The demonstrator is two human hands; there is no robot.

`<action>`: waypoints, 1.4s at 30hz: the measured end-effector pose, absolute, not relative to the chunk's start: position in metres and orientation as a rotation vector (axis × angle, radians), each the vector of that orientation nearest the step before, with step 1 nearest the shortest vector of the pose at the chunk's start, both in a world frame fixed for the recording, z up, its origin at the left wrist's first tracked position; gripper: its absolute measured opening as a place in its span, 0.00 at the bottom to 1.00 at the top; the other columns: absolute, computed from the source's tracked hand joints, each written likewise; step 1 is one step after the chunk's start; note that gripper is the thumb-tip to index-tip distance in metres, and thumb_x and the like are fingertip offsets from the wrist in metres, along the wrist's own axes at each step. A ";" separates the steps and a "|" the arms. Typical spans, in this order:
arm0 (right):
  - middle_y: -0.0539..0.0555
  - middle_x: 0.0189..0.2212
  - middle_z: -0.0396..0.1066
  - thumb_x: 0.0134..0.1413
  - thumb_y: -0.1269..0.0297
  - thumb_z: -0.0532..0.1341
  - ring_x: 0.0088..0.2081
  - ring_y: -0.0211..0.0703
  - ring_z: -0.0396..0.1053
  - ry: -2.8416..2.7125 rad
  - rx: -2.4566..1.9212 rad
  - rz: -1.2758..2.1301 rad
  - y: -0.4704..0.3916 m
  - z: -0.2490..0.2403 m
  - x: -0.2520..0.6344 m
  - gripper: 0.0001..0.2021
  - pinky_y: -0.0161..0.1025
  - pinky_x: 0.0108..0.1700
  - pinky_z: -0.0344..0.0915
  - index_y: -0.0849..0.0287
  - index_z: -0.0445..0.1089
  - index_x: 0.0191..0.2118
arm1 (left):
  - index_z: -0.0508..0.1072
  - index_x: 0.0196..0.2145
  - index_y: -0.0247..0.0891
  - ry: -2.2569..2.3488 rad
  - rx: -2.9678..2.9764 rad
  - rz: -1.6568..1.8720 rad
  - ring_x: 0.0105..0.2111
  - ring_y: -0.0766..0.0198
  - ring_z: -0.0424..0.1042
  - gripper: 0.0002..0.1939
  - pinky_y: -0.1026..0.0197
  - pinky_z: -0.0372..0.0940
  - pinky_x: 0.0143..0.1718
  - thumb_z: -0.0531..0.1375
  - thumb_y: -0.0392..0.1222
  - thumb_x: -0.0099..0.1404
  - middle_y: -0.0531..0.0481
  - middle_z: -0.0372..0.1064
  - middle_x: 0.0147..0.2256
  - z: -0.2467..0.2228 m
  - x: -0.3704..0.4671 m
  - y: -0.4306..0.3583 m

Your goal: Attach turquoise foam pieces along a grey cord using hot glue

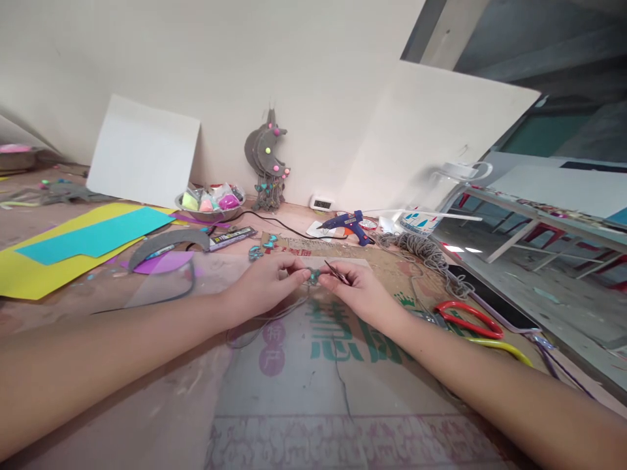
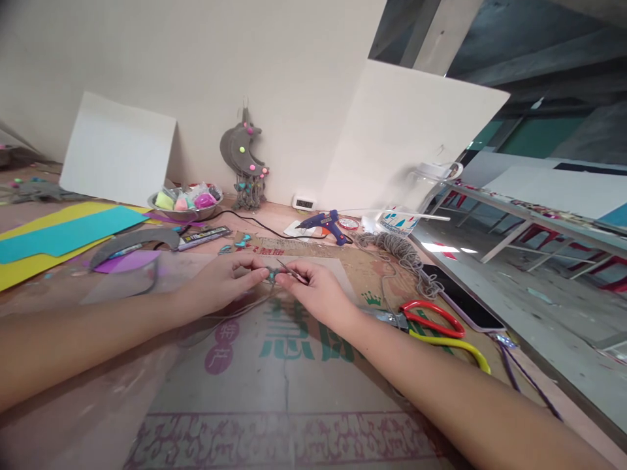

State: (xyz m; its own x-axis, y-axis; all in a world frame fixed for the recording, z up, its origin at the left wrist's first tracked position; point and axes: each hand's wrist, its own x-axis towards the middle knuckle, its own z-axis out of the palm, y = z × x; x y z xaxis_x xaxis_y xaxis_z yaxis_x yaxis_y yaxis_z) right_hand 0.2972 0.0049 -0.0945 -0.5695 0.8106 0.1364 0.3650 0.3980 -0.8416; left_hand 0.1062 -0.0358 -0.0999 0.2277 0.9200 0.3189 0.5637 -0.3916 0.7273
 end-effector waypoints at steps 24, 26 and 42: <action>0.47 0.23 0.55 0.54 0.51 0.54 0.27 0.36 0.53 -2.170 -0.999 1.130 0.006 -0.095 0.294 0.15 0.33 0.29 0.50 0.59 0.63 0.28 | 0.75 0.40 0.42 1.241 2.073 0.529 0.37 0.65 0.71 0.12 0.66 0.64 0.37 0.57 0.44 0.59 0.53 0.74 0.36 -0.031 0.051 -0.023; 0.46 0.23 0.55 0.54 0.51 0.54 0.26 0.35 0.53 -2.183 -1.003 1.111 0.007 -0.098 0.294 0.15 0.33 0.28 0.50 0.59 0.62 0.27 | 0.74 0.39 0.41 1.279 2.073 0.433 0.38 0.65 0.71 0.12 0.67 0.64 0.38 0.55 0.44 0.60 0.52 0.73 0.37 -0.026 0.032 -0.018; 0.49 0.26 0.62 0.56 0.52 0.52 0.29 0.38 0.60 -2.208 -0.995 1.029 0.007 -0.101 0.296 0.16 0.34 0.31 0.57 0.60 0.66 0.31 | 0.75 0.34 0.42 1.704 2.432 0.508 0.32 0.63 0.69 0.12 0.65 0.57 0.29 0.52 0.46 0.61 0.51 0.73 0.34 -0.058 0.037 -0.012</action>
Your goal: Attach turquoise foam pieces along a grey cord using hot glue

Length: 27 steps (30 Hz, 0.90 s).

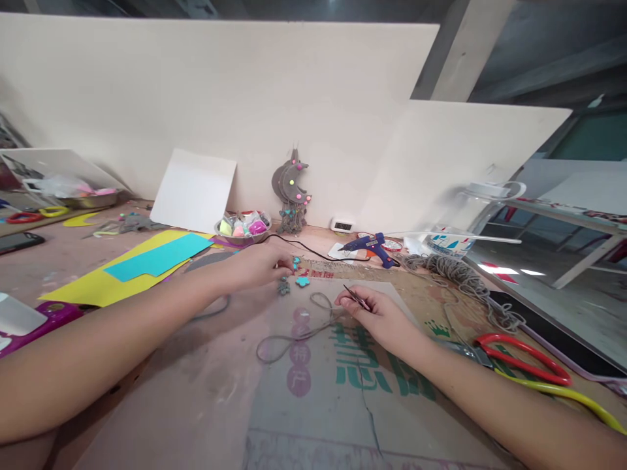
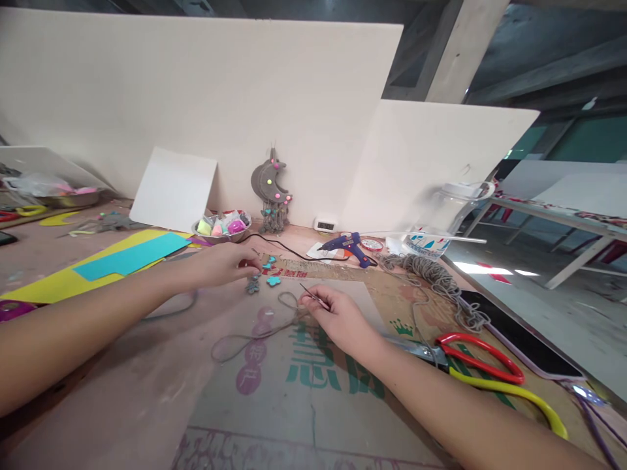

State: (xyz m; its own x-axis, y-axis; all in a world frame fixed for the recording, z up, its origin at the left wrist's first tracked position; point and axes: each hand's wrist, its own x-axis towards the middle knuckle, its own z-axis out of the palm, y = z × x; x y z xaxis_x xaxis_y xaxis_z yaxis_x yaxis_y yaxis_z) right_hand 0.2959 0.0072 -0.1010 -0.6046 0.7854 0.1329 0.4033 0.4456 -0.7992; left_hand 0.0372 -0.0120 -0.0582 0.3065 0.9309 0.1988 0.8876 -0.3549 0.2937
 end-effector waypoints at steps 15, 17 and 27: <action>0.58 0.46 0.71 0.55 0.57 0.55 0.44 0.52 0.69 -2.591 -1.208 0.161 0.076 -0.066 0.361 0.20 0.42 0.47 0.63 0.58 0.68 0.52 | 0.73 0.41 0.38 1.685 2.680 0.629 0.44 0.52 0.65 0.15 0.52 0.59 0.45 0.51 0.46 0.65 0.41 0.69 0.39 -0.105 0.061 -0.003; 0.58 0.42 0.73 0.54 0.58 0.57 0.41 0.50 0.70 -2.634 -1.258 0.106 0.085 -0.073 0.369 0.20 0.40 0.44 0.63 0.58 0.68 0.52 | 0.73 0.39 0.37 1.677 2.666 0.643 0.42 0.52 0.66 0.14 0.53 0.60 0.43 0.52 0.46 0.64 0.42 0.69 0.37 -0.103 0.060 -0.002; 0.55 0.42 0.70 0.57 0.64 0.53 0.39 0.45 0.68 -2.716 -1.056 -0.033 0.055 -0.061 0.347 0.13 0.39 0.40 0.63 0.54 0.71 0.44 | 0.71 0.32 0.39 1.562 2.173 0.951 0.31 0.63 0.68 0.12 0.63 0.59 0.30 0.52 0.48 0.63 0.52 0.71 0.31 -0.072 0.073 -0.023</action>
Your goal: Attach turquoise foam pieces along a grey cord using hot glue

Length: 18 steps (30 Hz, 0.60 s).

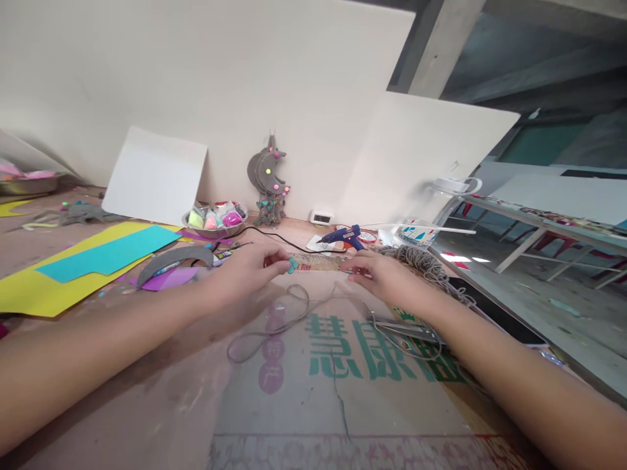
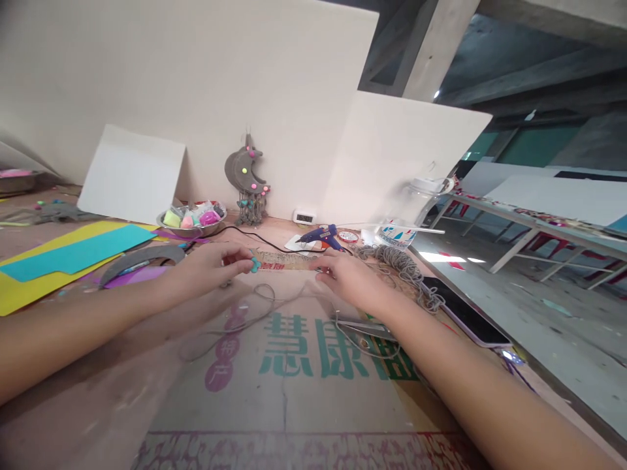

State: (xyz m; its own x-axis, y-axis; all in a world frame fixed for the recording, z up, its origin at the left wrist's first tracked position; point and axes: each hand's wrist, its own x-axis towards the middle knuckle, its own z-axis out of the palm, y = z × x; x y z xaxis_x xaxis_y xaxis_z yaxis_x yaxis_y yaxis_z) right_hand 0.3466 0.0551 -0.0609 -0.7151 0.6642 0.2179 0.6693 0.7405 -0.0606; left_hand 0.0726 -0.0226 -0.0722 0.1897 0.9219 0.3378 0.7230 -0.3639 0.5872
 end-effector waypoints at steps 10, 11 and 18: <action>0.54 0.37 0.71 0.57 0.65 0.54 0.33 0.40 0.67 -2.703 -0.962 -0.022 0.046 -0.073 0.338 0.12 0.36 0.35 0.59 0.52 0.73 0.43 | 0.68 0.35 0.39 1.434 2.044 0.942 0.30 0.64 0.66 0.13 0.62 0.60 0.30 0.49 0.49 0.65 0.53 0.68 0.30 -0.086 0.094 -0.042; 0.53 0.36 0.70 0.58 0.65 0.53 0.33 0.40 0.67 -2.728 -0.924 -0.023 0.045 -0.075 0.336 0.12 0.35 0.34 0.58 0.52 0.73 0.43 | 0.67 0.35 0.39 1.430 2.049 0.921 0.30 0.64 0.66 0.13 0.62 0.60 0.31 0.48 0.49 0.65 0.53 0.68 0.31 -0.088 0.095 -0.043; 0.53 0.33 0.72 0.60 0.67 0.51 0.35 0.40 0.68 -2.796 -0.785 -0.018 0.037 -0.093 0.328 0.11 0.35 0.34 0.56 0.56 0.71 0.37 | 0.66 0.33 0.38 1.357 2.086 0.838 0.31 0.64 0.65 0.12 0.63 0.58 0.33 0.48 0.46 0.66 0.53 0.66 0.30 -0.100 0.097 -0.037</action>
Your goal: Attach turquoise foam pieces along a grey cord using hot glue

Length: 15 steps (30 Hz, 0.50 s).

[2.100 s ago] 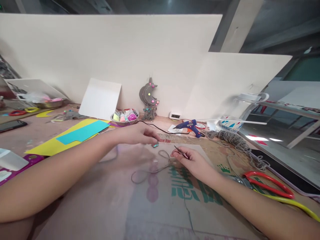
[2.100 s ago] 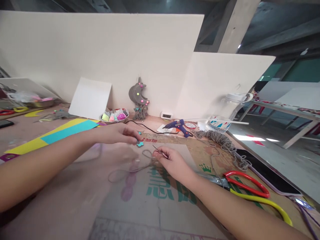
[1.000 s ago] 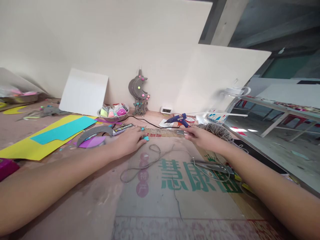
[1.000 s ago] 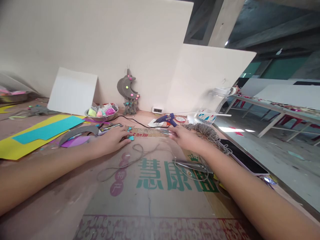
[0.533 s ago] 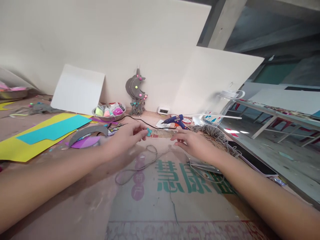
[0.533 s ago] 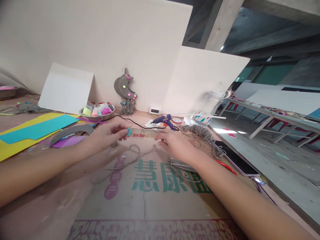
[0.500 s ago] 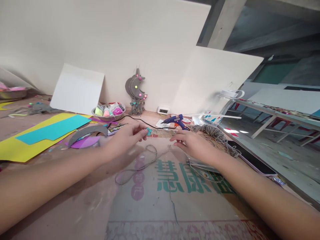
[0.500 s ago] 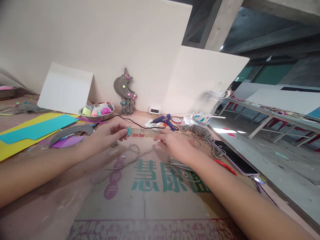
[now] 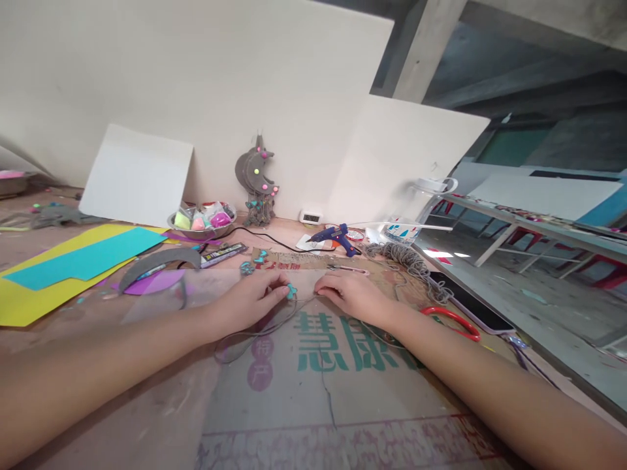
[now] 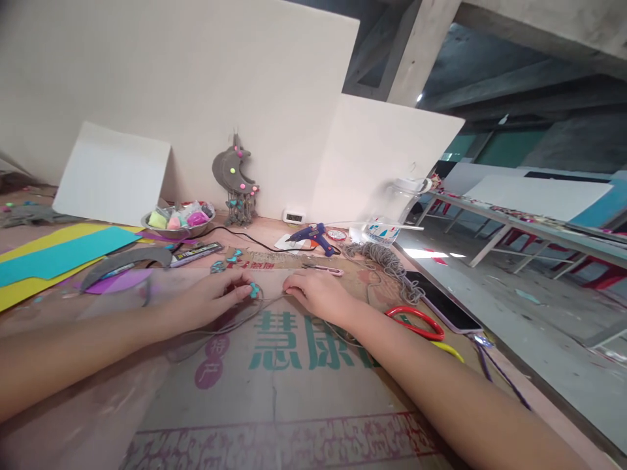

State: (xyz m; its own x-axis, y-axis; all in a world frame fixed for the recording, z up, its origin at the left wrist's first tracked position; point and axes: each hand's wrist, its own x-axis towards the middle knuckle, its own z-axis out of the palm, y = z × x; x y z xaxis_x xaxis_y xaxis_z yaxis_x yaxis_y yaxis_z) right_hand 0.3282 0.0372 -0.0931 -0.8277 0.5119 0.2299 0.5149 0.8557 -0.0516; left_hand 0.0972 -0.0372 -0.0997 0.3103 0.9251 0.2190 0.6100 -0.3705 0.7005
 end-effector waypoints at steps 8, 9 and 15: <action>0.51 0.27 0.73 0.59 0.61 0.51 0.28 0.38 0.70 -2.269 -1.008 0.597 0.022 -0.083 0.318 0.07 0.35 0.32 0.61 0.57 0.62 0.35 | 0.65 0.32 0.37 1.352 2.046 0.857 0.31 0.64 0.64 0.11 0.63 0.56 0.32 0.48 0.45 0.66 0.53 0.65 0.30 -0.101 0.098 -0.035; 0.52 0.29 0.74 0.58 0.60 0.52 0.31 0.39 0.71 -2.152 -0.969 0.776 0.021 -0.082 0.315 0.07 0.36 0.35 0.63 0.57 0.61 0.35 | 0.65 0.32 0.37 1.353 2.037 0.854 0.31 0.64 0.64 0.12 0.63 0.56 0.32 0.48 0.45 0.66 0.53 0.66 0.30 -0.101 0.098 -0.034; 0.54 0.34 0.76 0.47 0.58 0.64 0.41 0.43 0.73 -1.636 -0.839 1.333 0.020 -0.082 0.308 0.12 0.44 0.48 0.64 0.58 0.63 0.34 | 0.66 0.32 0.37 1.318 1.967 0.898 0.32 0.64 0.65 0.12 0.63 0.58 0.34 0.49 0.47 0.65 0.52 0.66 0.30 -0.105 0.097 -0.030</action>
